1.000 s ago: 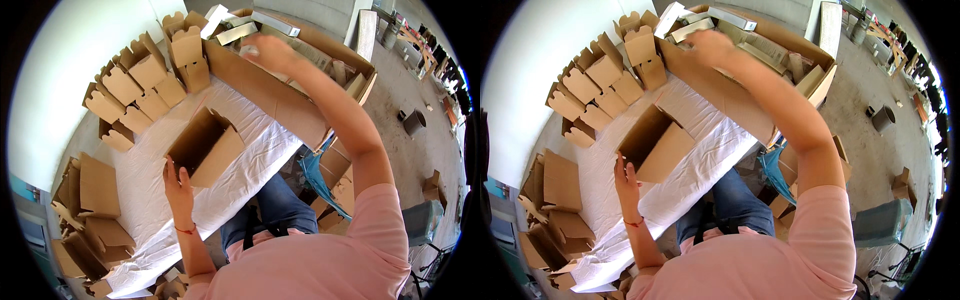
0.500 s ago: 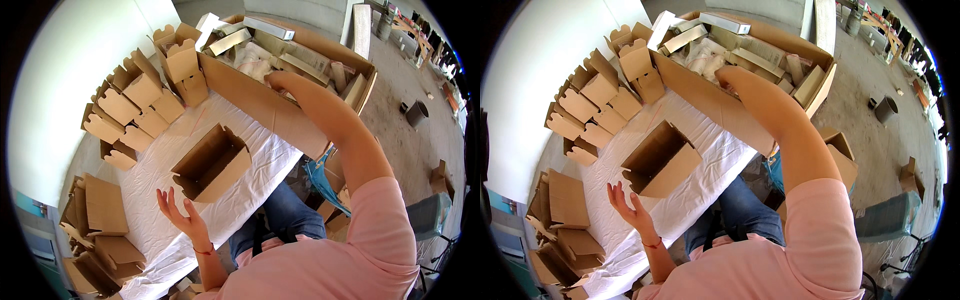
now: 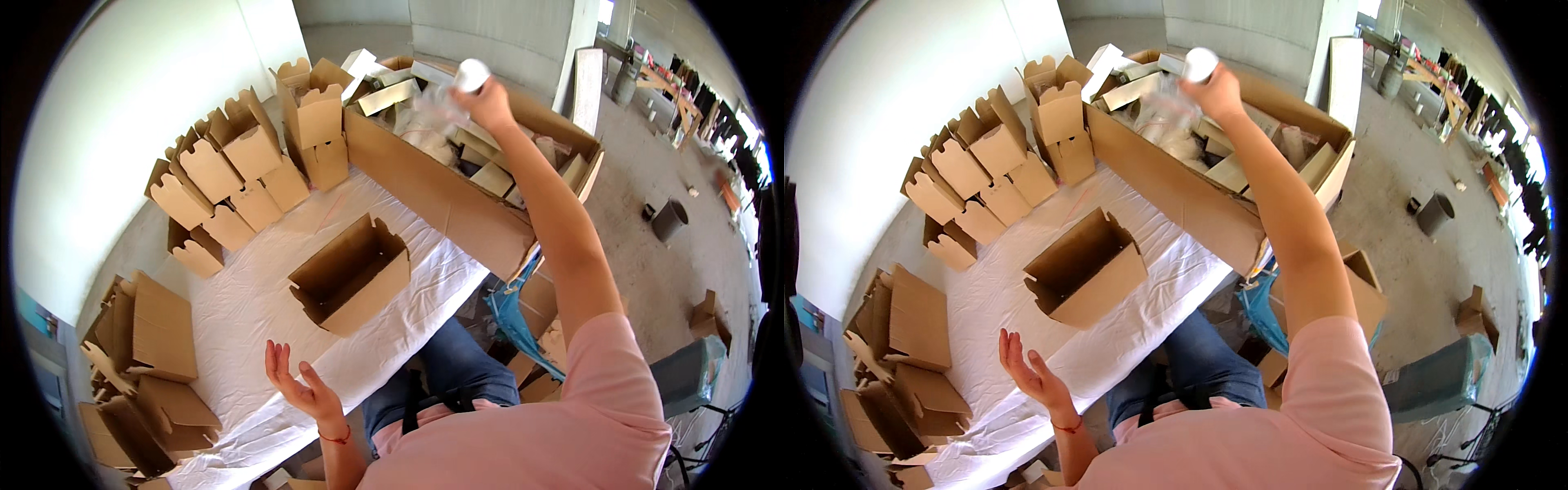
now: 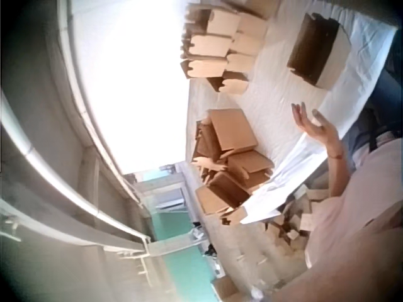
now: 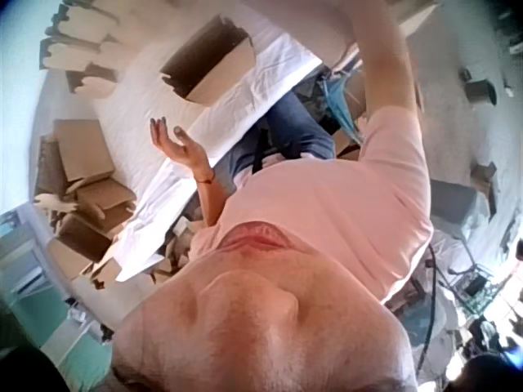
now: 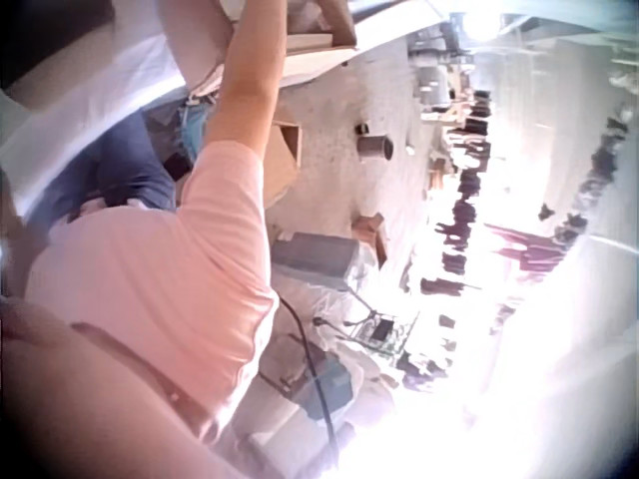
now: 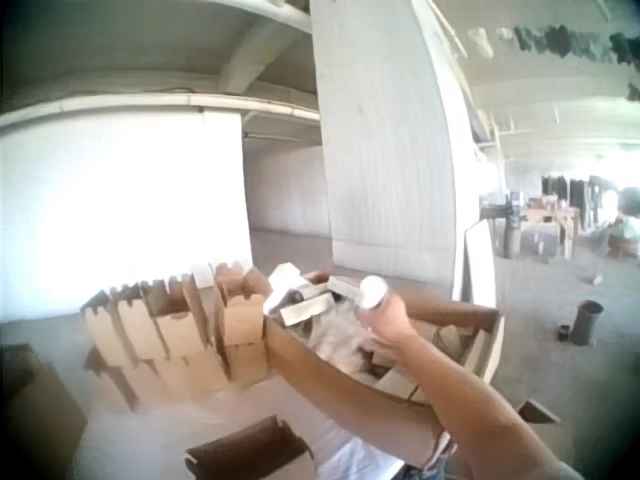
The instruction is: The person picks up plastic-wrapped bottles one at a time from a large box, removes the outer plastic bag, and places each bottle into a cardboard box on the table.
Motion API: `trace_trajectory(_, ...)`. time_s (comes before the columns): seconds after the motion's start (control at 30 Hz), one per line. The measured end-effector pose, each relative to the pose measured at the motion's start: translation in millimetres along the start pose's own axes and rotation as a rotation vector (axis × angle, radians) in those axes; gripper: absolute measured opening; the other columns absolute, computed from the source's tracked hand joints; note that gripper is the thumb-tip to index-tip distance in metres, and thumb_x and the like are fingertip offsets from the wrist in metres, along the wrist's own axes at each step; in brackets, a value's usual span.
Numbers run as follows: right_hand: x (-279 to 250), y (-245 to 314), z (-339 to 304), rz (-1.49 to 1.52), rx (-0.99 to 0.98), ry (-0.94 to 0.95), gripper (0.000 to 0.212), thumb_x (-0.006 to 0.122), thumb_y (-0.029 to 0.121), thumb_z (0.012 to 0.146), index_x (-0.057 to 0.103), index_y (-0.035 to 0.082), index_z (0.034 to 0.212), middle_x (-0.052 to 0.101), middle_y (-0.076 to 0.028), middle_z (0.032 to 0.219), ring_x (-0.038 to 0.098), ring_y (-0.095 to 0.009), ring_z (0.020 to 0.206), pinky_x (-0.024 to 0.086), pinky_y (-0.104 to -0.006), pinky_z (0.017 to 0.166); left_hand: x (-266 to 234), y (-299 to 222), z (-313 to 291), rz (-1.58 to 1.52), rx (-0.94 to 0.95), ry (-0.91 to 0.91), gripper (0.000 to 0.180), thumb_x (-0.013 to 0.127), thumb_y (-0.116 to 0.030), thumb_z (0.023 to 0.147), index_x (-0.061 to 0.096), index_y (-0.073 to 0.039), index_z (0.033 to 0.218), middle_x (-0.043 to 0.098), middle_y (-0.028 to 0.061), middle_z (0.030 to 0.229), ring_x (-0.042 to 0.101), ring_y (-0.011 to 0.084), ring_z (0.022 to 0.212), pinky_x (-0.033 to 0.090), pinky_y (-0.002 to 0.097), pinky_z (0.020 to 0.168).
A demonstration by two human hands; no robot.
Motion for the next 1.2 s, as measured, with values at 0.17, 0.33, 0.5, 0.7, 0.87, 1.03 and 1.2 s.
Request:
trace_trajectory(0.17,-59.4,79.9,-68.1,1.020,0.081,0.160,0.034,0.066,0.028,0.086,0.058,0.004,0.109,0.065,-0.006,0.102,0.063,-0.016,0.088,0.052,-0.0291,0.074,18.9,-33.9,-12.4,-0.519,-0.108,0.193,0.038,0.047,-0.023,0.097,0.051,0.005,0.122,0.053,0.0188,0.124,0.057,0.0277,0.105,0.043,0.0384,0.093)
trace_trajectory(0.33,-43.7,46.5,-144.0,1.136,0.206,0.650,0.041,0.067,0.024,0.085,0.055,0.001,0.118,0.065,-0.010,0.105,0.064,-0.020,0.095,0.053,-0.0335,0.083,78.7,-77.1,-0.3,-1.115,-0.297,0.613,0.072,0.051,-0.041,0.094,0.019,-0.003,0.146,0.038,0.0184,0.140,0.052,0.0257,0.115,0.043,0.0385,0.095)
trace_trajectory(0.5,-23.5,56.5,-217.5,1.051,0.273,0.832,0.055,0.067,0.033,0.087,0.051,-0.001,0.126,0.063,-0.008,0.109,0.061,-0.016,0.097,0.048,-0.0277,0.086,91.0,-85.8,-7.8,-1.423,-0.662,0.923,0.064,0.048,-0.043,0.095,0.028,-0.004,0.142,0.055,0.0168,0.119,0.060,0.0189,0.083,0.050,0.0278,0.062)
trace_trajectory(0.7,-33.3,55.1,-252.0,1.343,0.161,0.552,0.080,0.056,0.060,0.085,0.040,0.002,0.137,0.040,-0.020,0.140,0.042,-0.032,0.127,0.041,-0.0428,0.099,78.6,-71.3,-18.4,-1.262,-0.766,0.793,0.047,0.049,-0.032,0.096,0.041,-0.003,0.132,0.061,0.0147,0.104,0.056,0.0133,0.064,0.044,0.0237,0.052)
trace_trajectory(0.87,-47.2,65.9,-270.8,0.957,-0.044,0.644,0.098,0.084,0.044,0.062,0.037,0.007,0.140,0.026,-0.017,0.150,0.033,-0.035,0.134,0.039,-0.0491,0.100,72.2,-62.4,-18.4,-1.262,-0.778,0.726,0.045,0.049,-0.031,0.096,0.043,-0.002,0.129,0.061,0.0150,0.102,0.055,0.0136,0.064,0.044,0.0240,0.052)
trace_trajectory(1.03,-67.1,61.9,-266.5,0.776,-0.303,0.705,0.076,0.085,0.010,0.062,0.051,0.005,0.131,0.028,-0.015,0.149,0.037,-0.029,0.132,0.041,-0.0433,0.099,62.0,-55.8,-13.1,-1.299,-0.812,0.643,0.045,0.047,-0.032,0.096,0.044,0.000,0.127,0.061,0.0162,0.101,0.055,0.0140,0.064,0.044,0.0245,0.051)
trace_trajectory(1.2,-70.6,38.3,-257.5,0.904,0.056,0.274,0.019,0.068,0.000,0.080,0.063,0.000,0.099,0.064,-0.006,0.092,0.061,-0.013,0.081,0.048,-0.0228,0.068,57.9,-48.2,-10.7,-1.307,-0.767,0.648,0.047,0.044,-0.034,0.096,0.042,0.000,0.128,0.061,0.0191,0.103,0.054,0.0145,0.062,0.043,0.0248,0.049)
Point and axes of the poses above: each hand's wrist, its own z-axis towards the middle knuckle, its own x-axis out of the palm, y = z × x, the point moved 1 cm from there along z, towards the middle knuckle
